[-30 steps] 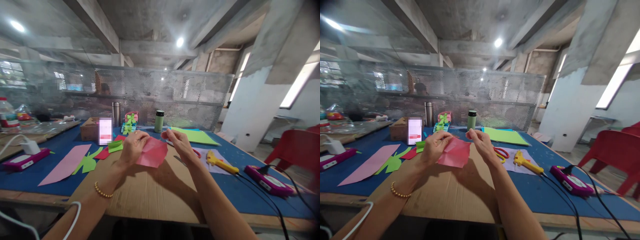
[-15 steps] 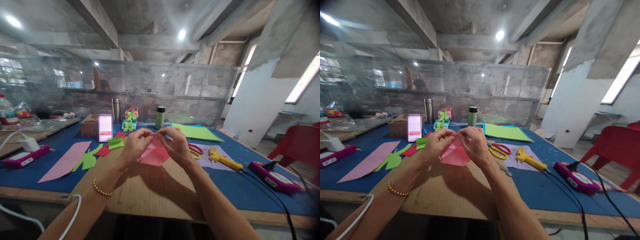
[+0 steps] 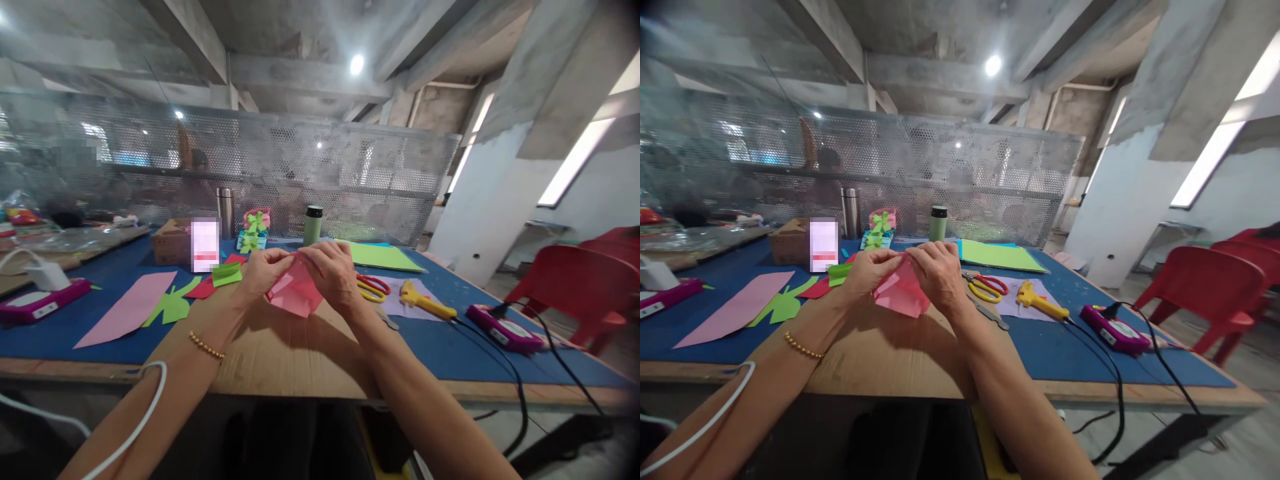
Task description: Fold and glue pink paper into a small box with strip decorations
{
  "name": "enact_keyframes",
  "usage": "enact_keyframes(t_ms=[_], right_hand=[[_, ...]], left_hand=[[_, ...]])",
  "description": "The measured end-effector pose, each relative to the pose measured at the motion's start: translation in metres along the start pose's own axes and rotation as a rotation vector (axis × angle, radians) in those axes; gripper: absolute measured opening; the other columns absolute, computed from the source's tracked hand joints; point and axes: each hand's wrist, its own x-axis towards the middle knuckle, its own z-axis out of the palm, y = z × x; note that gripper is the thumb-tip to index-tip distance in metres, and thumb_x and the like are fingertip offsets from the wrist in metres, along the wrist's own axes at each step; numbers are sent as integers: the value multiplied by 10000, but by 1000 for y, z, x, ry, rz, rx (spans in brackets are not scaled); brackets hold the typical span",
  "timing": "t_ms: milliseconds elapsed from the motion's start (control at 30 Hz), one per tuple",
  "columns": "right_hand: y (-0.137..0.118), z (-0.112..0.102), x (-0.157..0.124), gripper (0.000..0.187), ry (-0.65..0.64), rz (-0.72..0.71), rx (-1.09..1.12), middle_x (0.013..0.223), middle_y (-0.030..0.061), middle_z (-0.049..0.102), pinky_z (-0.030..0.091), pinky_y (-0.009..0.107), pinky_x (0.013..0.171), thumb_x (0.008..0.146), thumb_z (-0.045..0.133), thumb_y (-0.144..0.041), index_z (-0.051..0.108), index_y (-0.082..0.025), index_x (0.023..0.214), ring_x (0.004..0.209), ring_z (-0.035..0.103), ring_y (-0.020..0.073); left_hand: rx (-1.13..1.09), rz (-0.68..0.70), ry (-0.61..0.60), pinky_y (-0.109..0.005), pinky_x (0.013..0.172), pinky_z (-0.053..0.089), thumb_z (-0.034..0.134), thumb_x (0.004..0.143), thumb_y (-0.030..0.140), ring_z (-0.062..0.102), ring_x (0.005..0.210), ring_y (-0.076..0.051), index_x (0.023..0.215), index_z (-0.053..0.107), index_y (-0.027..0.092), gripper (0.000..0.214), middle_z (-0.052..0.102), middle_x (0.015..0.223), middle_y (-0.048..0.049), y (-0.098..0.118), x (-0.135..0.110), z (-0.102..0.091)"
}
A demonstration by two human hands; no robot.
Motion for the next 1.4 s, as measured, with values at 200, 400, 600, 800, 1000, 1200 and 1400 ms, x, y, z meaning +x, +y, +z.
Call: enact_keyframes(t_ms=[200, 400, 600, 800, 1000, 1200, 1400], right_hand=[[-7, -8, 2, 261, -85, -47, -134, 1117, 60, 727, 316, 420, 890, 1021, 468, -273, 684, -261, 1166, 959, 566, 227], [-11, -11, 2, 271, -55, -116, -173, 1135, 58, 714, 325, 425, 906, 1019, 453, -227, 679, -271, 1162, 980, 538, 234], [-13, -12, 2, 269, -7, -157, -214, 1180, 65, 698, 338, 425, 896, 1009, 470, -213, 693, -269, 1149, 986, 526, 242], [-12, -7, 2, 248, 25, -120, -125, 1106, 62, 723, 375, 414, 874, 992, 511, -215, 736, -269, 1082, 966, 531, 240], [-7, 3, 3, 174, 128, 52, 159, 1030, 58, 704, 437, 404, 879, 940, 609, -269, 771, -285, 1001, 964, 569, 227], [-10, -13, 10, 183, 106, 97, 336, 1000, 63, 709, 456, 423, 902, 917, 602, -216, 775, -269, 943, 949, 604, 218], [40, -77, -13, 179, 43, 184, 185, 945, 66, 730, 475, 379, 871, 916, 583, -256, 759, -224, 912, 918, 630, 209]], left_hand=[[31, -18, 22, -273, 643, 484, 752, 692, 467, 618, 657, -157, 828, 788, 147, 349, 754, 747, -42, 0, 0, -2], [30, 1, 74, -275, 642, 493, 739, 679, 416, 630, 664, -164, 786, 787, 143, 297, 753, 742, -49, -3, 3, 0], [-9, 11, 81, -270, 621, 491, 732, 687, 396, 634, 650, -163, 803, 788, 129, 296, 752, 731, -54, -4, 4, 0], [28, 36, 75, -272, 633, 499, 701, 735, 329, 641, 648, -162, 819, 787, 135, 228, 755, 738, -48, -6, 4, -1], [235, 335, 141, -308, 762, 511, 669, 820, 255, 664, 788, -185, 830, 790, 214, 128, 760, 802, -41, -5, 3, -1], [414, 463, 175, -349, 802, 499, 662, 861, 262, 647, 812, -201, 867, 794, 258, 132, 764, 800, -35, -1, 3, -5], [430, 464, 183, -337, 796, 494, 639, 862, 273, 647, 809, -200, 885, 800, 268, 163, 767, 805, -24, -3, 1, -6]])
